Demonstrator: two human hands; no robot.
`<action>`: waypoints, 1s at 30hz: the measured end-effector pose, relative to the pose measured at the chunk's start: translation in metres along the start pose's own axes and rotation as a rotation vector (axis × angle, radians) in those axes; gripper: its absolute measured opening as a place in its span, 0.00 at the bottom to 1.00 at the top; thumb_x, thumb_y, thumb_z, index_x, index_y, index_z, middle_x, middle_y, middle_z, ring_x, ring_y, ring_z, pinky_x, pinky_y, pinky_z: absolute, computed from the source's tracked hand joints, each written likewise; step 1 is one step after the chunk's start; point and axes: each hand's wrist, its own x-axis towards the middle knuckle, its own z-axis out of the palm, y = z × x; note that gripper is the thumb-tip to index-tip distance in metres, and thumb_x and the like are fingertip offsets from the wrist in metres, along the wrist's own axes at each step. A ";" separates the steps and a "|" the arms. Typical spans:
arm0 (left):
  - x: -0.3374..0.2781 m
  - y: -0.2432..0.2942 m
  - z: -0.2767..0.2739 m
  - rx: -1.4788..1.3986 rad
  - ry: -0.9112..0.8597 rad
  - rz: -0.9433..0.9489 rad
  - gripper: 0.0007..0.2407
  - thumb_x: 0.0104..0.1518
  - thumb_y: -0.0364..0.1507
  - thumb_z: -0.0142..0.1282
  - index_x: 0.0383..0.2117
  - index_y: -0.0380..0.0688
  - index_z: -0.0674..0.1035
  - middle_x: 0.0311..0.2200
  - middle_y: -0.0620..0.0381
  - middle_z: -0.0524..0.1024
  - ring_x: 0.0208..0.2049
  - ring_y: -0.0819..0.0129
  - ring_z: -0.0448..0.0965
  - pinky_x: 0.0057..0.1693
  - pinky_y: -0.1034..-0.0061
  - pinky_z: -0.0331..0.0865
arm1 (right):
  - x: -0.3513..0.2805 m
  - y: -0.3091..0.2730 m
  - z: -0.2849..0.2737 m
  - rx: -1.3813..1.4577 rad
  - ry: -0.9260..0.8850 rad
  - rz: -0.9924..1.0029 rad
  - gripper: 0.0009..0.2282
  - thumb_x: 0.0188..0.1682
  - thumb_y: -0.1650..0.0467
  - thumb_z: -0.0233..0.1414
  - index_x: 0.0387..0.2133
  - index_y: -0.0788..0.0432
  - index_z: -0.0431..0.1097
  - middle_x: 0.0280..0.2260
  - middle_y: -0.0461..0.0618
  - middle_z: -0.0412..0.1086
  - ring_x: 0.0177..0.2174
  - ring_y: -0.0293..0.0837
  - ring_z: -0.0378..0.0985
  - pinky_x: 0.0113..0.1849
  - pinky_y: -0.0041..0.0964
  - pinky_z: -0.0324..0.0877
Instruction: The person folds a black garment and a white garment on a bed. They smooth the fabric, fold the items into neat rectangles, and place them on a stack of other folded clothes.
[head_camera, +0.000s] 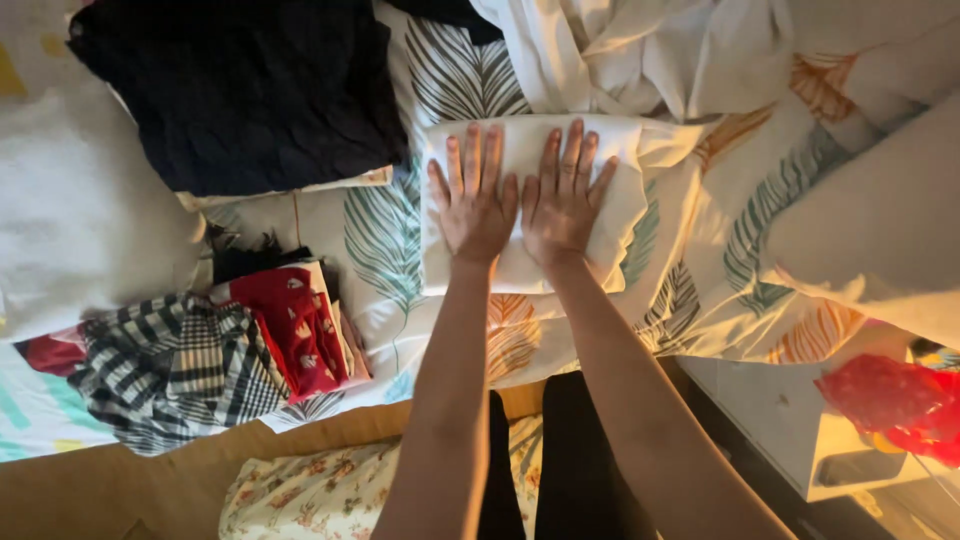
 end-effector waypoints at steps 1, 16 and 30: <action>-0.012 -0.002 0.001 -0.002 0.012 0.005 0.25 0.69 0.44 0.42 0.72 0.59 0.60 0.74 0.60 0.50 0.76 0.56 0.44 0.75 0.44 0.40 | -0.009 0.005 -0.005 -0.002 0.013 -0.002 0.28 0.61 0.63 0.41 0.72 0.64 0.48 0.72 0.65 0.40 0.71 0.64 0.40 0.66 0.71 0.32; -0.075 -0.028 -0.020 0.025 0.006 -0.028 0.31 0.70 0.46 0.40 0.73 0.40 0.52 0.74 0.44 0.46 0.75 0.50 0.46 0.77 0.56 0.42 | -0.116 0.064 -0.003 0.336 0.207 0.009 0.27 0.63 0.65 0.40 0.72 0.66 0.42 0.70 0.69 0.45 0.68 0.71 0.49 0.68 0.62 0.46; -0.114 -0.042 -0.074 -0.819 0.110 -0.790 0.20 0.65 0.37 0.55 0.58 0.40 0.70 0.51 0.46 0.75 0.50 0.55 0.77 0.53 0.63 0.73 | -0.154 0.092 -0.035 1.371 0.485 0.799 0.16 0.60 0.68 0.47 0.60 0.59 0.62 0.41 0.50 0.73 0.38 0.40 0.75 0.43 0.36 0.75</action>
